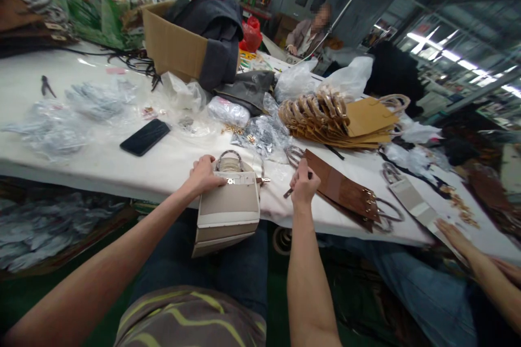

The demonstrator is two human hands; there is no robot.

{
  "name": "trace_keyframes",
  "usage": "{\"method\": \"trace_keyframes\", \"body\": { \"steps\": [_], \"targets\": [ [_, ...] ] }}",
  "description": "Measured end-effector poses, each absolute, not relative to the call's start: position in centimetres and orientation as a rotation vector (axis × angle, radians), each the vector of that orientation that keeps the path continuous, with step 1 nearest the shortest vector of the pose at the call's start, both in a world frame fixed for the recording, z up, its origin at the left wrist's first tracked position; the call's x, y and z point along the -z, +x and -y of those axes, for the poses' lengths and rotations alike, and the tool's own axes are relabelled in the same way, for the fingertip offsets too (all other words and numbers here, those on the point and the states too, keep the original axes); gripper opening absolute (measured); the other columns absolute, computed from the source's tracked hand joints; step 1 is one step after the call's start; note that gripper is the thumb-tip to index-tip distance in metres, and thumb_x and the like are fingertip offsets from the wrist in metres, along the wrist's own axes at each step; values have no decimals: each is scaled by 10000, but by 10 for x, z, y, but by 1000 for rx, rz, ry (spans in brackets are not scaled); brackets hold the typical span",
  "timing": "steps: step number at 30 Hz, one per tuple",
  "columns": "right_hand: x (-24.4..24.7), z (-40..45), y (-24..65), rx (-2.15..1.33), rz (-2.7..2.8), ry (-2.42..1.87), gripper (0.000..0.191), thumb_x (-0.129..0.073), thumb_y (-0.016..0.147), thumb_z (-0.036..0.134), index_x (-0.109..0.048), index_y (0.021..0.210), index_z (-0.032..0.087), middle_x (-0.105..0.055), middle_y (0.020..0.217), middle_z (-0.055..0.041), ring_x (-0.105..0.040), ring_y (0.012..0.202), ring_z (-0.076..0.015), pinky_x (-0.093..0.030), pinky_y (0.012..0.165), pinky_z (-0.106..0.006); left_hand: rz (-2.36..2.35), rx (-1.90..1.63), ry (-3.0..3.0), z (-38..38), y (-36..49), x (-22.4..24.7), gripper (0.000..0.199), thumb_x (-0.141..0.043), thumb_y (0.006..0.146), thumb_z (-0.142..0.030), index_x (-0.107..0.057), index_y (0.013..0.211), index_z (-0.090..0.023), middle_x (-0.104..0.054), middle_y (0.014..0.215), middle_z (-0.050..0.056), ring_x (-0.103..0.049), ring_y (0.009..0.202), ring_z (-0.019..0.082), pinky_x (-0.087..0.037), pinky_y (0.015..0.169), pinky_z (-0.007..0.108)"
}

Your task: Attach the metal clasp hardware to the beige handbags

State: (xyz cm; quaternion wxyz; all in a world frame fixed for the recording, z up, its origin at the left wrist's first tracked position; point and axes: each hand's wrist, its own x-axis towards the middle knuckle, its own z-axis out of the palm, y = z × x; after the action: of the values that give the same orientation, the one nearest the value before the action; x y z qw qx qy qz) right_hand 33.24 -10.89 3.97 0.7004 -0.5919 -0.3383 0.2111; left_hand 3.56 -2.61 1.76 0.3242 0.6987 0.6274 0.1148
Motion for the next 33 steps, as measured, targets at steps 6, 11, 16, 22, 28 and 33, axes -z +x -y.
{"method": "trace_keyframes", "body": {
  "steps": [6,11,16,22,28,33],
  "targets": [
    [-89,114,255,-626,1011,-1038,733,-786,1020,583,-312,576,242,-242,520,93,-245,423,-63,-210,419,-241,-1627,-208,1885,22,37,-20,778,-864,711,-402,-569,1411,-237,-564,1523,192,-523,1434,435,-486,1174,524],
    [-80,98,194,-724,1092,-1014,707,-770,1033,606,-373,573,243,-276,509,83,-289,413,-75,-224,431,-270,-1630,-191,1891,21,37,-23,749,-851,719,-421,-586,1399,-253,-571,1494,178,-530,1412,438,-497,1161,527],
    [-60,87,171,-833,1078,-914,708,-741,1059,593,-351,582,245,-261,504,89,-265,402,-74,-206,428,-272,-1597,-222,1884,25,35,-26,756,-842,726,-403,-582,1417,-241,-573,1496,184,-537,1397,439,-493,1165,533],
    [-54,82,167,-896,1071,-894,739,-743,1034,666,-348,573,245,-258,498,87,-250,405,-76,-192,431,-282,-1589,-221,1894,24,33,-27,737,-840,742,-462,-578,1401,-262,-582,1485,161,-556,1372,418,-510,1140,512],
    [-52,80,167,-898,1026,-965,717,-694,1035,731,-386,604,248,-349,543,55,-312,442,-94,-202,432,-290,-1588,-228,1909,23,33,-21,729,-833,744,-473,-573,1394,-268,-585,1486,160,-560,1369,416,-506,1137,516],
    [-47,82,159,-682,960,-1085,609,-801,996,653,-495,678,233,-446,618,50,-415,517,-97,-350,496,-274,-1586,-256,1902,25,33,-20,749,-842,735,-474,-578,1403,-264,-589,1473,160,-562,1368,416,-502,1135,512]
  ]
}}
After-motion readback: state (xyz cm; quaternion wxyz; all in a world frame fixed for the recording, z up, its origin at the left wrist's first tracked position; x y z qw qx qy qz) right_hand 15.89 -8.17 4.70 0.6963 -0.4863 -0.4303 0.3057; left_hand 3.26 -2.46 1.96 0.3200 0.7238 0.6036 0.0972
